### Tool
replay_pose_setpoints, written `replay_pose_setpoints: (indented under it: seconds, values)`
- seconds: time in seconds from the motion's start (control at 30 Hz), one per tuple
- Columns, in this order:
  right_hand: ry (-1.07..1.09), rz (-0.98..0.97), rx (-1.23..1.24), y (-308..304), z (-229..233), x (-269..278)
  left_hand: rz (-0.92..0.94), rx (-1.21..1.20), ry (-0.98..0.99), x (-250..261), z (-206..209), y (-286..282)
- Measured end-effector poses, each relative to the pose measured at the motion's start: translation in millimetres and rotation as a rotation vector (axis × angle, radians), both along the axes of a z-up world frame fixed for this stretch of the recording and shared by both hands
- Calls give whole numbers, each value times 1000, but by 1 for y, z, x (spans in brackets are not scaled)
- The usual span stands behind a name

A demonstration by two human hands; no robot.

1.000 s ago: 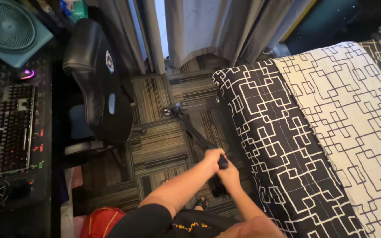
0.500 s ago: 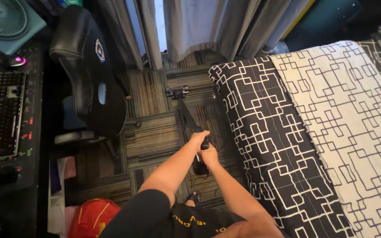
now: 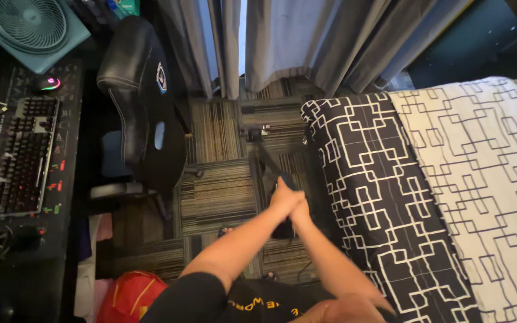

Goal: The person uses a cordless stick vacuum to clean a patterned carpet in a bedroom. They move a gaming chair aside, vacuum around the desk and bed, then continue into a hallway, cleaning along the doorways and baseboards.

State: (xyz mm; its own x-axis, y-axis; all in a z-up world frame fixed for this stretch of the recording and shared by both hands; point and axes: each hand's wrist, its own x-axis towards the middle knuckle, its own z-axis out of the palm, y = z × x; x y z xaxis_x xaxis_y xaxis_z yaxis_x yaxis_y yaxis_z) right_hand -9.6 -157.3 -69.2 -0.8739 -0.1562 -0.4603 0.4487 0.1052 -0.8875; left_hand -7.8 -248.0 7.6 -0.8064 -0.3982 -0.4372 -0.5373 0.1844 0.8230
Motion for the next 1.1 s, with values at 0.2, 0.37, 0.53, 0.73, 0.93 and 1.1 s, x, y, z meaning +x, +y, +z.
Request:
replay_pose_setpoints:
  seconds: [0.2,0.37,0.53,0.73,0.93,1.1]
  values:
    - [-38,-18,230,-94,-11,-88,93,31,12,-83,-52,-82]
    - [-42,44,194,-115,-3,-88,-2,-8,-24,-87,-24,-112]
    - [-11,-62,-10,-121,2,-74,-124,44,-75,-80,12,-133]
    - [8,-61,49,-187,-4,-165,-120,-41,-9,-176,-19,-188]
    - [260,187,606,-153,-8,-162,-21,204,-10,-151,-36,-159]
    - [293,167,624,-81,7,-80,14,254,-18,-75,5,-101]
